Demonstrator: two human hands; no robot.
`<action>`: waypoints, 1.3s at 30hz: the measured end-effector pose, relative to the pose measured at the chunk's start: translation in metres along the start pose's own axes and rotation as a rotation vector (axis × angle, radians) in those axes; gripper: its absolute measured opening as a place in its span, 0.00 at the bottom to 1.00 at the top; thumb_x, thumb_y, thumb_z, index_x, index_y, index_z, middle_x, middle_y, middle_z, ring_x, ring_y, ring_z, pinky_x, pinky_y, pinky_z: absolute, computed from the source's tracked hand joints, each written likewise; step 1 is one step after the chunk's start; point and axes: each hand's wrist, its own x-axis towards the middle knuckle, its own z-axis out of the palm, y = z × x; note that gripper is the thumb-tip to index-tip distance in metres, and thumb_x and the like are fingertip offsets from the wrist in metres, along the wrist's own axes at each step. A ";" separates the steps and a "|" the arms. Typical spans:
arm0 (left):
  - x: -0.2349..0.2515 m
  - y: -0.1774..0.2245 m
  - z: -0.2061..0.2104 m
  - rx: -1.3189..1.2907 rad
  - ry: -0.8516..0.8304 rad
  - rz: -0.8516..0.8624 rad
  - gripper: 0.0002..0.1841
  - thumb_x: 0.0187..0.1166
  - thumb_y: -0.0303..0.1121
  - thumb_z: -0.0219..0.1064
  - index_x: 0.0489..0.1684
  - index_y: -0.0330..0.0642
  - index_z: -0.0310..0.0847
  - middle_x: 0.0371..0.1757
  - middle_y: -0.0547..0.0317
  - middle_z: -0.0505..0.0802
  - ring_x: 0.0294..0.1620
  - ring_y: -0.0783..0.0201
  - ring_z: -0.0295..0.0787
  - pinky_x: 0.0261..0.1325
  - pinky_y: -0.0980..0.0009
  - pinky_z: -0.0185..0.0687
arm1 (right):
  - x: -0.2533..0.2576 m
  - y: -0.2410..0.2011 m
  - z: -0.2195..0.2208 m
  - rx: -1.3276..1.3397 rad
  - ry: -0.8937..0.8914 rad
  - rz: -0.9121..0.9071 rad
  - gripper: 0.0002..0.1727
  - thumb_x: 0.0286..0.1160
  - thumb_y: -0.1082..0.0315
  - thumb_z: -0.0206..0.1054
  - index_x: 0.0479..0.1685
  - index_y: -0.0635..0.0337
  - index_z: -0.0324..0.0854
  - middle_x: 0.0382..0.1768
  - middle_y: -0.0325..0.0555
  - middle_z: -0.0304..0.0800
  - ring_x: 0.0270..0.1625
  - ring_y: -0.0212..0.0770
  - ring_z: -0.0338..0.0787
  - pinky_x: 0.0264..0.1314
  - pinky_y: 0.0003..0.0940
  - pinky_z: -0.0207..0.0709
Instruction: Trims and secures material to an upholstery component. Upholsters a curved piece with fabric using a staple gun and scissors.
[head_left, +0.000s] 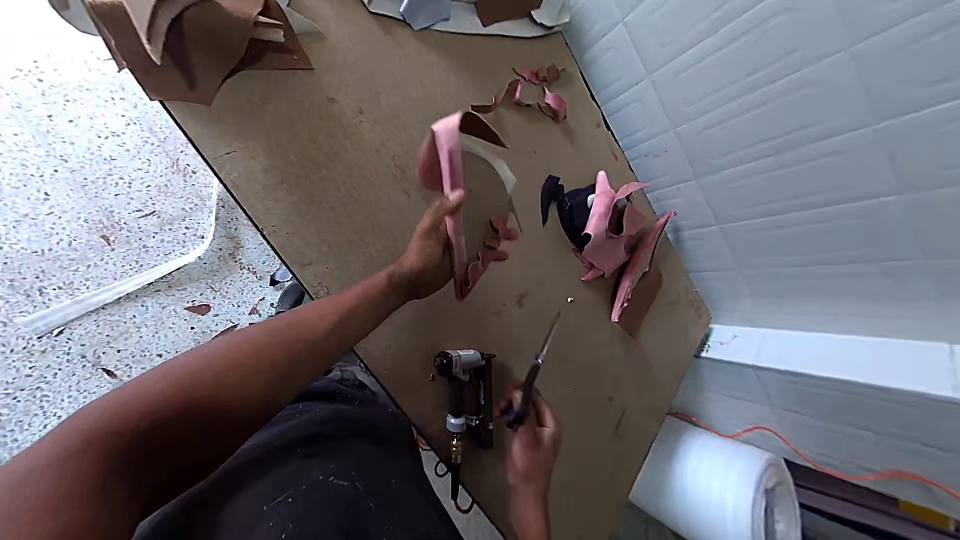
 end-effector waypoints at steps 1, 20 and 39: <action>0.004 0.001 0.003 -0.016 0.002 0.018 0.40 0.85 0.69 0.41 0.79 0.44 0.68 0.67 0.39 0.88 0.68 0.40 0.87 0.68 0.38 0.84 | -0.009 -0.019 0.023 -0.038 -0.037 -0.102 0.17 0.84 0.60 0.64 0.49 0.68 0.85 0.42 0.52 0.90 0.33 0.45 0.90 0.33 0.42 0.91; 0.008 0.048 0.010 0.211 0.292 0.154 0.41 0.81 0.76 0.39 0.66 0.50 0.76 0.47 0.51 0.92 0.45 0.57 0.92 0.47 0.58 0.92 | -0.017 -0.064 0.184 -0.172 0.016 -0.040 0.41 0.58 0.25 0.72 0.46 0.59 0.83 0.37 0.39 0.81 0.28 0.32 0.79 0.24 0.27 0.75; -0.022 0.059 0.028 0.358 0.230 0.233 0.56 0.70 0.83 0.48 0.91 0.49 0.46 0.62 0.49 0.91 0.50 0.54 0.94 0.44 0.54 0.94 | -0.005 -0.091 0.185 -0.130 -0.033 -0.097 0.33 0.66 0.35 0.72 0.41 0.61 0.81 0.29 0.42 0.84 0.20 0.37 0.83 0.17 0.34 0.83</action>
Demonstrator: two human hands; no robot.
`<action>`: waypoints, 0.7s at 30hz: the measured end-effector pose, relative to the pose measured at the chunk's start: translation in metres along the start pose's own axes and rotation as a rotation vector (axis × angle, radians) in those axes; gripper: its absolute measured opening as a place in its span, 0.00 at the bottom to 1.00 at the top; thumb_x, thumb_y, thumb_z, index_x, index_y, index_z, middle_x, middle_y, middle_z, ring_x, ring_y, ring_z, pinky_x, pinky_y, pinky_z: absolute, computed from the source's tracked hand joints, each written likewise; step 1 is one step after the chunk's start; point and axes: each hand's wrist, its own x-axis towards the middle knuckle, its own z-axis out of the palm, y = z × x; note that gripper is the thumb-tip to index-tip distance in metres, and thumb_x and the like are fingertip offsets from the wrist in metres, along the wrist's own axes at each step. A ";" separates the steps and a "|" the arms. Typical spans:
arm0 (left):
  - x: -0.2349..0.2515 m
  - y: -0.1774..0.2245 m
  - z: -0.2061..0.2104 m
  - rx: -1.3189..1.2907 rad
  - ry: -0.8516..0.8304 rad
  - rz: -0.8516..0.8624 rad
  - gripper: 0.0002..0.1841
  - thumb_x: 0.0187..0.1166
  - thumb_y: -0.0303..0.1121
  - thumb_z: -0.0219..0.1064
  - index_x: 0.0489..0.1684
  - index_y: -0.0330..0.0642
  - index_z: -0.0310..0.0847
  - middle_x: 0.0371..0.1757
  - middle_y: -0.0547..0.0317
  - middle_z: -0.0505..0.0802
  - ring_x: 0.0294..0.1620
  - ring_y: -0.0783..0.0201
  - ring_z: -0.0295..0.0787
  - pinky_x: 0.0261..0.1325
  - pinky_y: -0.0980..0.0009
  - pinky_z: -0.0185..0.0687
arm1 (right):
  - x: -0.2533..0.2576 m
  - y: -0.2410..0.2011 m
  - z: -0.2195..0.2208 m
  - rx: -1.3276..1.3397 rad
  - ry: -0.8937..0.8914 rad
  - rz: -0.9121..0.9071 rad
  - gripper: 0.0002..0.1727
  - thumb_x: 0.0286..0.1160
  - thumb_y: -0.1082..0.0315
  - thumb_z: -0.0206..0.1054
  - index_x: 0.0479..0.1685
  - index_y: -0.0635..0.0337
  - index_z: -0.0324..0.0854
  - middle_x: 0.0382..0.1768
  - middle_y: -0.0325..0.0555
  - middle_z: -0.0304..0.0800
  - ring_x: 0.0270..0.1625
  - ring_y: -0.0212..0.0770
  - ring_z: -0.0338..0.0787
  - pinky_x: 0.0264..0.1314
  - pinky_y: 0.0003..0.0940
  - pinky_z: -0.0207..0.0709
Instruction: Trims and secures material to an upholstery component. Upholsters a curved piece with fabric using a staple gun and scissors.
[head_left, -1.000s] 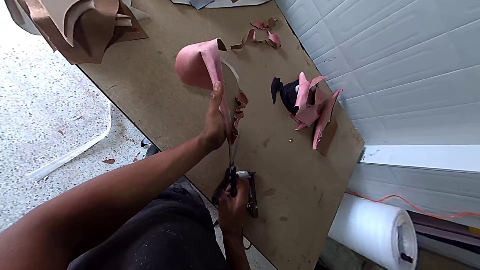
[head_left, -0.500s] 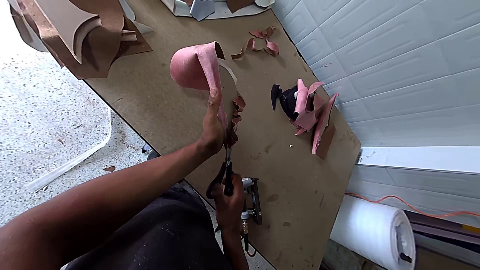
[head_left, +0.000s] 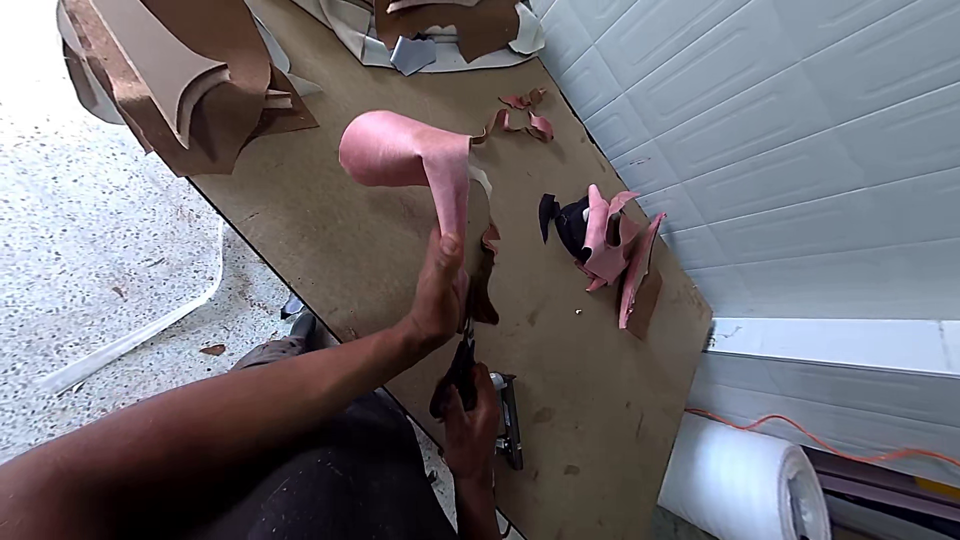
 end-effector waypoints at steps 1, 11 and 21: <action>-0.006 -0.001 0.003 0.013 0.006 0.010 0.57 0.70 0.83 0.49 0.93 0.49 0.43 0.63 0.50 0.90 0.53 0.55 0.94 0.44 0.55 0.96 | 0.003 -0.003 0.001 0.003 0.009 0.016 0.35 0.65 0.33 0.73 0.41 0.61 0.81 0.27 0.42 0.85 0.19 0.36 0.83 0.17 0.33 0.83; -0.016 0.005 0.019 0.004 -0.020 0.026 0.48 0.76 0.79 0.48 0.87 0.52 0.56 0.58 0.47 0.91 0.45 0.54 0.93 0.41 0.60 0.92 | -0.012 0.018 -0.029 -0.018 0.008 -0.110 0.19 0.70 0.50 0.73 0.33 0.58 0.84 0.31 0.42 0.84 0.25 0.36 0.85 0.22 0.32 0.85; -0.029 0.000 0.044 0.019 -0.045 0.147 0.50 0.78 0.77 0.47 0.90 0.47 0.52 0.66 0.53 0.88 0.64 0.59 0.88 0.65 0.56 0.87 | -0.027 0.014 -0.031 0.043 0.048 -0.046 0.36 0.63 0.30 0.72 0.40 0.59 0.84 0.30 0.40 0.83 0.28 0.34 0.82 0.26 0.30 0.79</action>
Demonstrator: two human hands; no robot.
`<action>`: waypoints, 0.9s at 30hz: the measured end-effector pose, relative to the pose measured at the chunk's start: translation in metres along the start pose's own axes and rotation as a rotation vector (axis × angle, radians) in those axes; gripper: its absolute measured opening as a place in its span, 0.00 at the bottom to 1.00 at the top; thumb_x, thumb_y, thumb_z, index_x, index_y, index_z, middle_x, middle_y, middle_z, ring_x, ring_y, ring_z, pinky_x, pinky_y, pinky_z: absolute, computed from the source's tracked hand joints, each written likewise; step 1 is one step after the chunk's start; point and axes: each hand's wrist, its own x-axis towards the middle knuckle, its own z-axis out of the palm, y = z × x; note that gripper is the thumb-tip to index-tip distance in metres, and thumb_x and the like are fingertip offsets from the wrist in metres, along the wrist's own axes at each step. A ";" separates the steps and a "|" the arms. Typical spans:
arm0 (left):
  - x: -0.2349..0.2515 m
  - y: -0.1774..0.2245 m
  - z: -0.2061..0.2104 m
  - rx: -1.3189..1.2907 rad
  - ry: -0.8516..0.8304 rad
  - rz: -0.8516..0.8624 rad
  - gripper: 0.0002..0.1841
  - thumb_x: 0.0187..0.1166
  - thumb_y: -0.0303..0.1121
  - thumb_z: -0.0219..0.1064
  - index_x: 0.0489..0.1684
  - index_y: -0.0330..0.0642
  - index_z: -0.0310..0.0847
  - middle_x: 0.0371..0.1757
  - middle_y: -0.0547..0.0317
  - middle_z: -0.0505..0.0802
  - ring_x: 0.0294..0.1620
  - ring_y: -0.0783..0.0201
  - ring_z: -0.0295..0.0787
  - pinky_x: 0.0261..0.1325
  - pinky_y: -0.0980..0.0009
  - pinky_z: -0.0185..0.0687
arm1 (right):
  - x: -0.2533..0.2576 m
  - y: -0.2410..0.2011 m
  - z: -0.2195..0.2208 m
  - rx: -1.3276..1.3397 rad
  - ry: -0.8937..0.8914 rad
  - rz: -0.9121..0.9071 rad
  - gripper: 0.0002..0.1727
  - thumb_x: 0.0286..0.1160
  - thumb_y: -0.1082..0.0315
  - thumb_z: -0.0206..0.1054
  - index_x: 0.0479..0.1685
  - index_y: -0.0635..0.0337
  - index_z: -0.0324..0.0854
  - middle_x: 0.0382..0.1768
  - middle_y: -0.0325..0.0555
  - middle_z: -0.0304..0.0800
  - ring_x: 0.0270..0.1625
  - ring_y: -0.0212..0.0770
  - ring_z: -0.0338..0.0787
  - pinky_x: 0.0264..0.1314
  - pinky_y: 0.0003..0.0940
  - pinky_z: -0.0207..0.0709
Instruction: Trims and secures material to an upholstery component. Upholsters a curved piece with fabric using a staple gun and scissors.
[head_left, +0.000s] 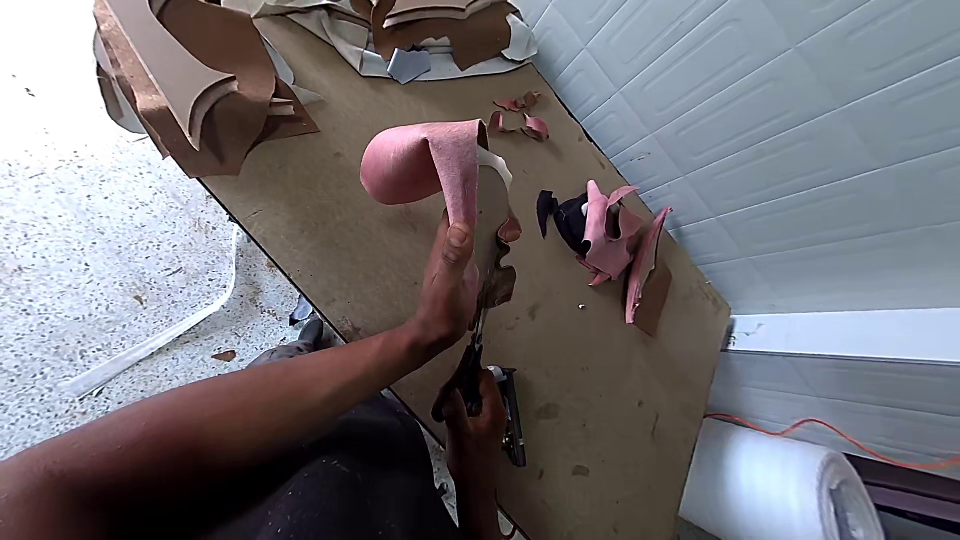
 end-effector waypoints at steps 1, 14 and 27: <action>-0.003 -0.003 0.005 -0.018 0.001 -0.005 0.49 0.78 0.77 0.47 0.89 0.47 0.53 0.65 0.52 0.89 0.63 0.58 0.88 0.65 0.55 0.87 | 0.002 -0.001 -0.001 0.006 0.020 -0.010 0.32 0.65 0.34 0.74 0.38 0.59 0.84 0.29 0.39 0.83 0.28 0.34 0.82 0.27 0.29 0.79; -0.042 -0.065 0.022 0.019 -0.106 -0.113 0.41 0.87 0.71 0.40 0.93 0.54 0.47 0.60 0.41 0.87 0.39 0.48 0.92 0.35 0.52 0.93 | 0.019 0.018 -0.054 -0.064 0.085 -0.141 0.32 0.67 0.33 0.71 0.39 0.57 0.82 0.28 0.36 0.82 0.27 0.31 0.81 0.26 0.28 0.79; -0.060 -0.026 0.019 0.341 -0.083 -0.304 0.39 0.87 0.71 0.33 0.92 0.59 0.56 0.62 0.57 0.89 0.55 0.63 0.90 0.52 0.60 0.91 | 0.026 0.036 -0.054 -0.067 0.048 -0.119 0.31 0.67 0.34 0.72 0.39 0.56 0.84 0.26 0.35 0.82 0.26 0.31 0.81 0.26 0.28 0.80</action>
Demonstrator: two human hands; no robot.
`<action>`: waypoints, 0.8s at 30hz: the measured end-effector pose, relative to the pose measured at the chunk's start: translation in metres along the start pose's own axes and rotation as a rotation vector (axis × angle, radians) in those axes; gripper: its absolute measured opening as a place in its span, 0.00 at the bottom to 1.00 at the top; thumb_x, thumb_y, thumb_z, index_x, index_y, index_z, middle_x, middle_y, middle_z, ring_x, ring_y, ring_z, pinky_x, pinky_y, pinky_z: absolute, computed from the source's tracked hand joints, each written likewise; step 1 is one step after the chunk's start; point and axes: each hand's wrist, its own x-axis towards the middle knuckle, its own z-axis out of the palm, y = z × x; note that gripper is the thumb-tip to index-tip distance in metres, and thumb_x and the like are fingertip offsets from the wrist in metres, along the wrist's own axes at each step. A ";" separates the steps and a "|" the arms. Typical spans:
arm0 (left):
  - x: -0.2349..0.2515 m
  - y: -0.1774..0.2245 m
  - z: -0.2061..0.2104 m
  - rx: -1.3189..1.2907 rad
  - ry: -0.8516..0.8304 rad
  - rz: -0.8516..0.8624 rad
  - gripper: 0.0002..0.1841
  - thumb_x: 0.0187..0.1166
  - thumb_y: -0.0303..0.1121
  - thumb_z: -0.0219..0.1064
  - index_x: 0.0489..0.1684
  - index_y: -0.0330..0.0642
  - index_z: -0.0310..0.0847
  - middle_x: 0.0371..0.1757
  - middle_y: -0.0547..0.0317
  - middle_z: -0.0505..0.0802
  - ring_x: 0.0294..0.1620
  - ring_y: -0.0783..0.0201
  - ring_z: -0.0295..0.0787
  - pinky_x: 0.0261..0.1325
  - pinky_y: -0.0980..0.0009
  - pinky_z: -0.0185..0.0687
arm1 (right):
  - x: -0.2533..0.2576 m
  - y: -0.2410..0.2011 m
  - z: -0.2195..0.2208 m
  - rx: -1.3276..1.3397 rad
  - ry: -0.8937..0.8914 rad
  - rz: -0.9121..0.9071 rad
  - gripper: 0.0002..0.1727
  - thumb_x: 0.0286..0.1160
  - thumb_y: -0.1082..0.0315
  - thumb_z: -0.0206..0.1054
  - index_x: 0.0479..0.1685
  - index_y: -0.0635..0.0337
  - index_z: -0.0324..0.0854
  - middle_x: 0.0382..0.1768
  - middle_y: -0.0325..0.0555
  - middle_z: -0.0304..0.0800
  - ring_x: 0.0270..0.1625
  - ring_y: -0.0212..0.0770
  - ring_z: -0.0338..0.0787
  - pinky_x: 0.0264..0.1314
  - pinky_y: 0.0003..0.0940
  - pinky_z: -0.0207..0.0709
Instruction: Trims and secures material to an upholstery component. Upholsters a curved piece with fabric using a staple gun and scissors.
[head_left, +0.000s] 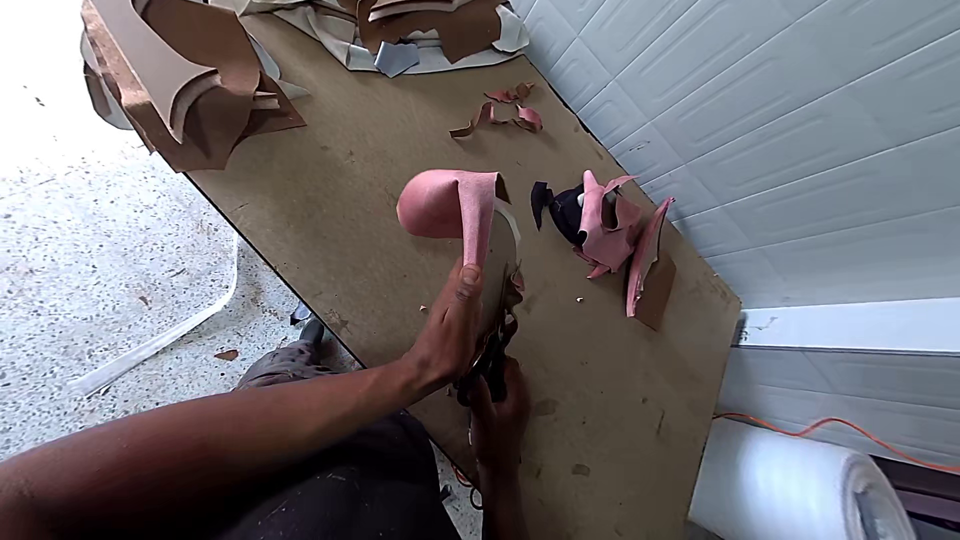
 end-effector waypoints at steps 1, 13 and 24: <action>0.004 -0.006 -0.002 0.018 0.025 0.039 0.39 0.89 0.68 0.34 0.91 0.55 0.59 0.62 0.57 0.90 0.59 0.64 0.89 0.60 0.61 0.89 | 0.001 -0.001 0.004 0.001 -0.001 0.011 0.29 0.67 0.35 0.73 0.39 0.56 0.84 0.25 0.35 0.81 0.25 0.31 0.81 0.25 0.29 0.80; 0.015 -0.006 -0.070 0.041 -0.052 -0.211 0.34 0.85 0.71 0.36 0.60 0.52 0.71 0.15 0.56 0.68 0.08 0.58 0.65 0.09 0.64 0.69 | 0.003 -0.001 0.057 -0.042 -0.085 0.136 0.22 0.70 0.45 0.72 0.39 0.58 0.84 0.26 0.36 0.83 0.25 0.32 0.82 0.26 0.29 0.82; 0.076 -0.007 -0.206 0.051 0.038 -0.295 0.33 0.87 0.65 0.51 0.72 0.47 0.77 0.47 0.50 0.95 0.43 0.57 0.94 0.46 0.57 0.93 | 0.022 0.016 0.122 -0.046 -0.186 0.174 0.21 0.76 0.55 0.67 0.57 0.63 0.82 0.48 0.45 0.90 0.48 0.39 0.91 0.51 0.40 0.91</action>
